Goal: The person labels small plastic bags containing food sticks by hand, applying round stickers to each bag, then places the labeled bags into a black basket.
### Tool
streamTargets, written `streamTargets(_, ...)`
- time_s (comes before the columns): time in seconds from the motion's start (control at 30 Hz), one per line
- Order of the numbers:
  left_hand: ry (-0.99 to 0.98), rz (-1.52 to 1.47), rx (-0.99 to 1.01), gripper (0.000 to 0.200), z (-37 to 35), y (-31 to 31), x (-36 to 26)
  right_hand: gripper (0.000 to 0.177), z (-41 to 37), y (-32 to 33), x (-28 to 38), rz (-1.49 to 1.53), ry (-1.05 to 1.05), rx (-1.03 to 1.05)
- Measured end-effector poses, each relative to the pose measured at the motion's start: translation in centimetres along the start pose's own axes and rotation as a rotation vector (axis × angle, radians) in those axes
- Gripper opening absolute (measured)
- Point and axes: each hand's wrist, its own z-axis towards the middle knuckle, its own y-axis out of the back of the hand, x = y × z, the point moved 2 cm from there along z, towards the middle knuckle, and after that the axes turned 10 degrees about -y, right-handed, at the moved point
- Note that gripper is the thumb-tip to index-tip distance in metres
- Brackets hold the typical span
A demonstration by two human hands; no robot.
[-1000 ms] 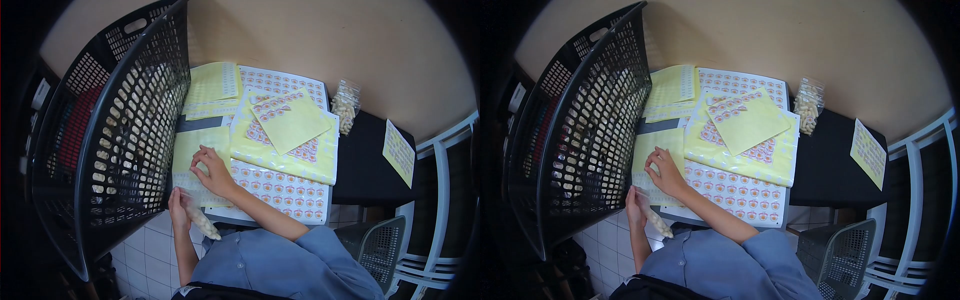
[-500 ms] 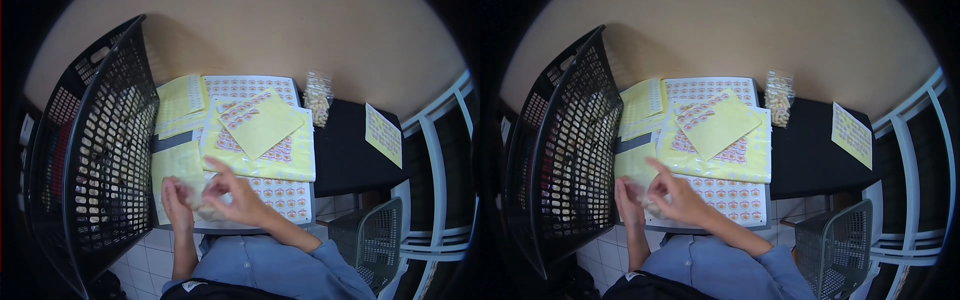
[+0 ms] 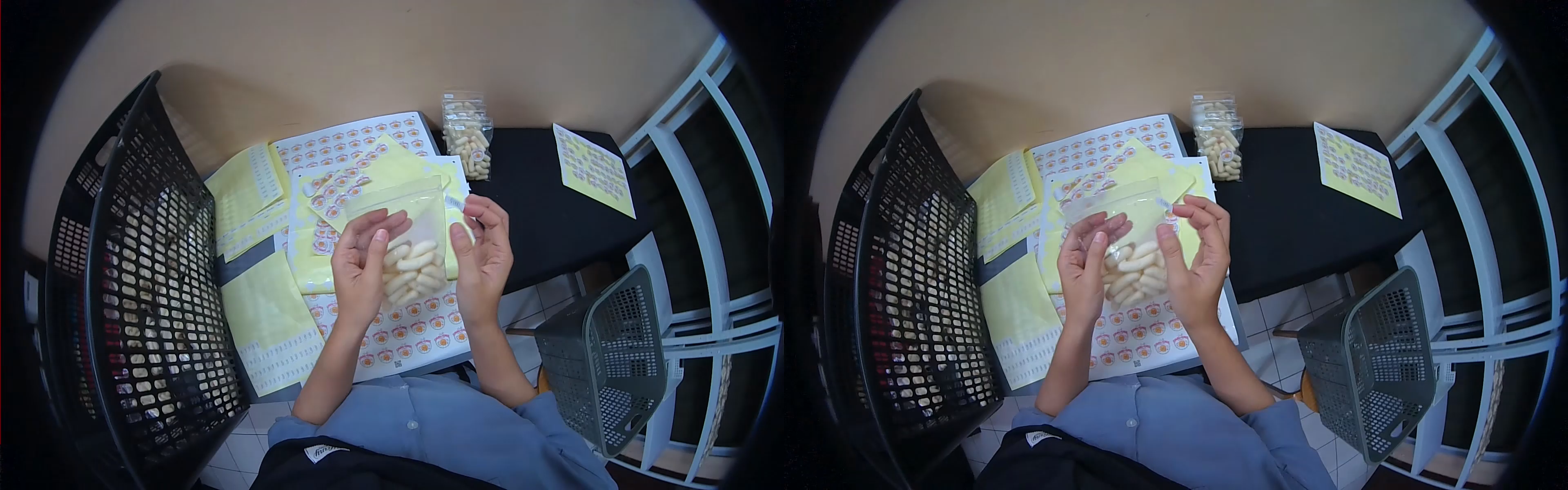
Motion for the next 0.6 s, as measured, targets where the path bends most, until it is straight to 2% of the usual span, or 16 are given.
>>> streamTargets(0.03, 0.026, -0.011, 0.005, 0.024, 0.1, -0.3, 0.3, 0.019, -0.1, 0.1, 0.0, -0.004, 0.0, -0.011)
streamTargets(0.1, 0.052, -0.059, 0.019, 0.026, 0.3, -0.5, 1.5, 0.01, -0.1, 0.1, -0.1, -0.23, -0.001, 0.002)
streamTargets(0.13, 0.016, -0.042, 0.045, 0.029, 0.3, -0.5, 2.1, 0.009, -0.2, -0.3, -0.1, -0.22, -0.054, -0.012)
streamTargets(0.17, -0.022, -0.025, 0.07, 0.032, 0.4, -0.7, 2.4, 0.009, -0.2, -0.5, -0.4, -0.247, -0.056, -0.003)
streamTargets(0.27, 0.029, -0.048, 0.09, 0.035, 0.4, -1.1, 2.5, 0.01, -0.2, -1.2, -0.6, -0.302, -0.071, -0.017)
streamTargets(0.33, 0.029, -0.037, 0.085, 0.035, 0.4, -1.3, 2.6, 0.01, -0.2, -1.6, -0.8, -0.447, -0.071, -0.032)
streamTargets(0.6, 0.068, -0.098, 0.059, 0.037, 0.3, -1.0, 4.0, 0.01, 0.0, -2.3, -2.7, -0.494, -0.097, -0.084)
